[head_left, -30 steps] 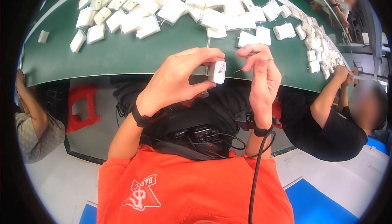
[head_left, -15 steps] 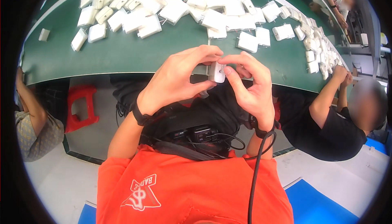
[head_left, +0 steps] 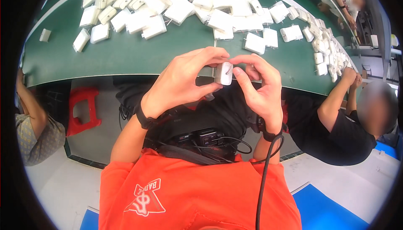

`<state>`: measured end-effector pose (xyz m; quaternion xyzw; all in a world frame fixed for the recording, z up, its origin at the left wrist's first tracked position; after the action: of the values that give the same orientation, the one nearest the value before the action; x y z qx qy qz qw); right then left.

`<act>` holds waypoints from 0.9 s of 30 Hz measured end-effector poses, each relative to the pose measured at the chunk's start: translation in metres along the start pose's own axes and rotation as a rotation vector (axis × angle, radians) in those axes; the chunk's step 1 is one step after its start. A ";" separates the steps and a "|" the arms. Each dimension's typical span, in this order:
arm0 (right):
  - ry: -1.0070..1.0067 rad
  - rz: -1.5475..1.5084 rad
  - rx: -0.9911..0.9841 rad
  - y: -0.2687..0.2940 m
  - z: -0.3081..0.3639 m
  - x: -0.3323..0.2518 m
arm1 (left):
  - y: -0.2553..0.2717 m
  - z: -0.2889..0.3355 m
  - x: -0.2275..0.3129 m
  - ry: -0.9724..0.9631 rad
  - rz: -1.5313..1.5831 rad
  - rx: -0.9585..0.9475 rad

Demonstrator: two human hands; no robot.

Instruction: Assembling small white plastic housings for electronic or mechanical devices on a factory line.

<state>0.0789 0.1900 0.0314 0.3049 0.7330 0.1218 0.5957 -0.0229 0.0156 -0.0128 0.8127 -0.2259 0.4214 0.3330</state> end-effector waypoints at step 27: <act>-0.208 -0.186 0.073 -0.005 0.009 0.009 | 0.002 -0.001 0.002 -0.009 -0.001 -0.004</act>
<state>0.0853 0.1895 0.0189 0.2682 0.6963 0.0071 0.6657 -0.0235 0.0148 -0.0103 0.8141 -0.2279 0.4169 0.3339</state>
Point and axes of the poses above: each hand's wrist, its own z-axis away from the middle knuckle, its own y-axis out of the back of the hand, x = y × z, the point moved 4 cm from there along -z, towards the middle knuckle, and after that the axes turned 1 degree about x, right-handed, at the moved point
